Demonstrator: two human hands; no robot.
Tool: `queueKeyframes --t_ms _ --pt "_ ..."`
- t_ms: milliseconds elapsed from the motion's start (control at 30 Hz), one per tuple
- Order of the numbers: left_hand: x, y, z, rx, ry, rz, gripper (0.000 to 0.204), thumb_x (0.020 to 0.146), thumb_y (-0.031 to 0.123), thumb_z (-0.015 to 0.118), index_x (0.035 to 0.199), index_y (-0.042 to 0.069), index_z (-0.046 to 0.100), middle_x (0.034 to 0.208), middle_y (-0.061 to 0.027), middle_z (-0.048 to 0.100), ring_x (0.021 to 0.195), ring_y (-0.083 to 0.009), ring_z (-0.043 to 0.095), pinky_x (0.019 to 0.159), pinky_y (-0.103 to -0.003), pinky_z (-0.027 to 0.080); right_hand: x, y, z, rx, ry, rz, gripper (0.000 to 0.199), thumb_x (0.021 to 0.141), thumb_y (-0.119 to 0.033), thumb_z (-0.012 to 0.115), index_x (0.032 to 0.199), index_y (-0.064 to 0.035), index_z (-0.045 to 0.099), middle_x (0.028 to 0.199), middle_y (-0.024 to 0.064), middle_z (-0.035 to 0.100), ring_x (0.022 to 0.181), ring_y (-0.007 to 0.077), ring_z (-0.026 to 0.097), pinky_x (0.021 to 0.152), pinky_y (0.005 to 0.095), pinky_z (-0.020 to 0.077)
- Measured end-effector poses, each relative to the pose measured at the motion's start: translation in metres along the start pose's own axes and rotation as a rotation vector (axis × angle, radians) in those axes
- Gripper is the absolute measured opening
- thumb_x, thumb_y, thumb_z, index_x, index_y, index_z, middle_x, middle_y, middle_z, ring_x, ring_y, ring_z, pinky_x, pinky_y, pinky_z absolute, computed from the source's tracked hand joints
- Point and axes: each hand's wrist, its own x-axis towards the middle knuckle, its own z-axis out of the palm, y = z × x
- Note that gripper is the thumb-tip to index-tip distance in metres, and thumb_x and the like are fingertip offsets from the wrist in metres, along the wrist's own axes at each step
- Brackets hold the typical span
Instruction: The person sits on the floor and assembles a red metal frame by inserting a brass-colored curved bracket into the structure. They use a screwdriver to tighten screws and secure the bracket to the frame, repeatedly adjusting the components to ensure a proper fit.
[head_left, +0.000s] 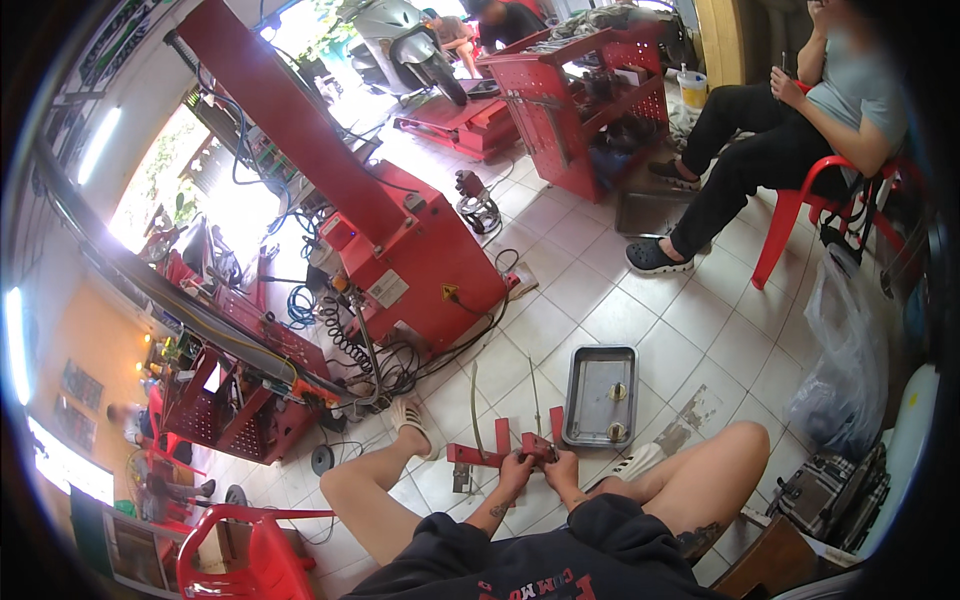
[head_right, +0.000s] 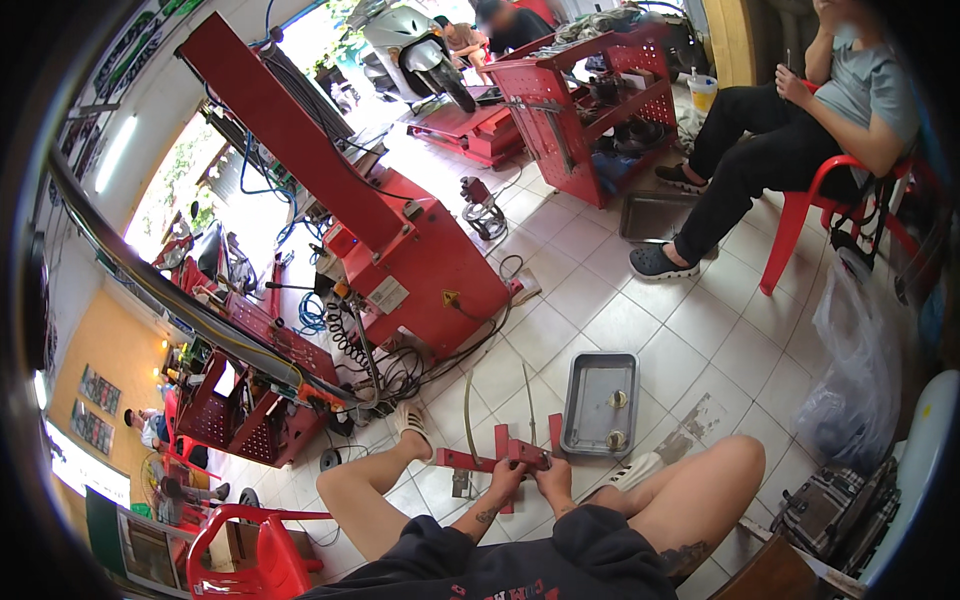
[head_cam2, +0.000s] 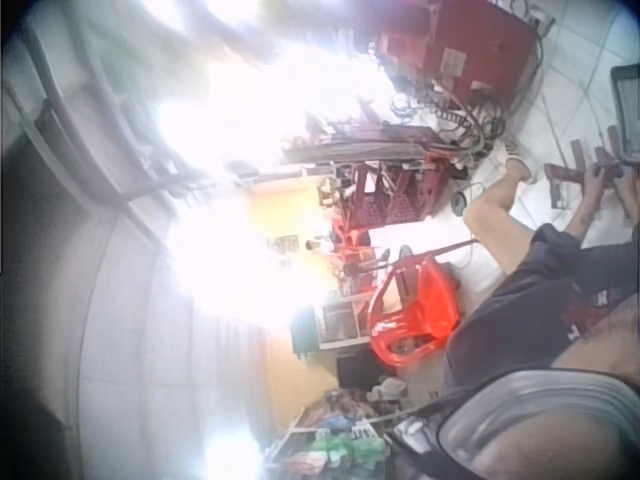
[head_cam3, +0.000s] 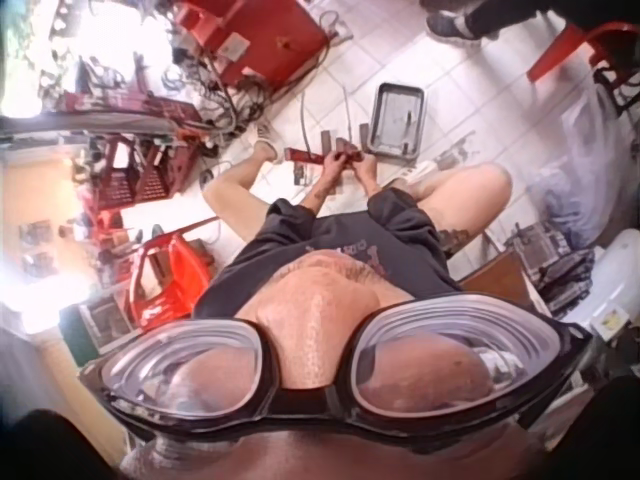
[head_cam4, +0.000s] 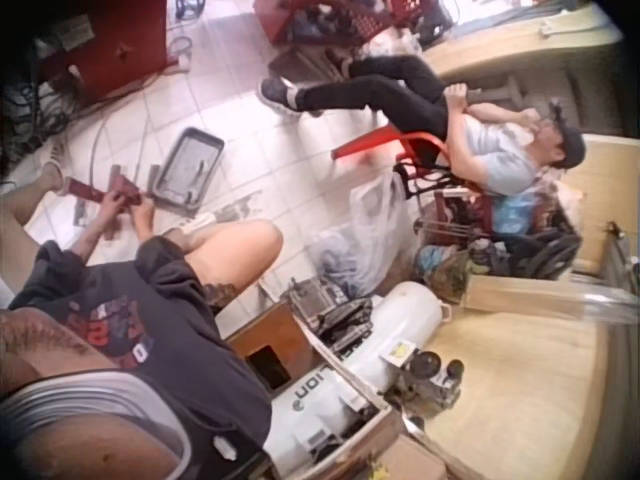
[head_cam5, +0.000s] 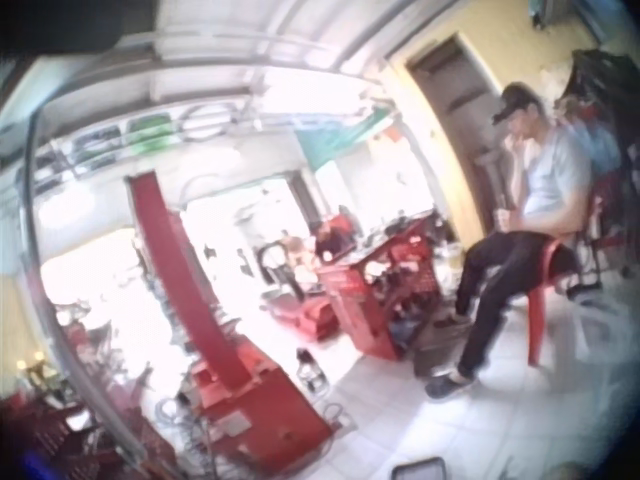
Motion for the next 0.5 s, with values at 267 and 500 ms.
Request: queueKeyframes --t_ms 267,500 --pt "-0.003 0.024 0.008 -0.008 0.020 -0.037 0.022 0.087 0.017 0.067 0.100 -0.001 0.067 0.083 -0.0067 0.070 0.074 -0.0124 0.063 0.067 -0.030 0.050 0.003 0.000 -0.007 0.006 0.015 -0.033 0.039 0.074 -0.030 0.081 0.100 -0.0033 0.071 0.086 0.0198 0.070 0.084 0.0370 0.069 0.072 0.0410 0.0518" --pt "0.004 0.009 -0.002 0.048 0.040 0.223 0.021 0.086 0.014 0.068 0.102 0.001 0.068 0.086 -0.0067 0.072 0.078 -0.0134 0.066 0.070 -0.030 0.051 0.004 0.001 0.001 -0.029 -0.003 -0.027 0.041 0.073 -0.032 0.082 0.099 -0.0028 0.072 0.086 0.0192 0.071 0.083 0.0358 0.069 0.072 0.0404 0.0517"
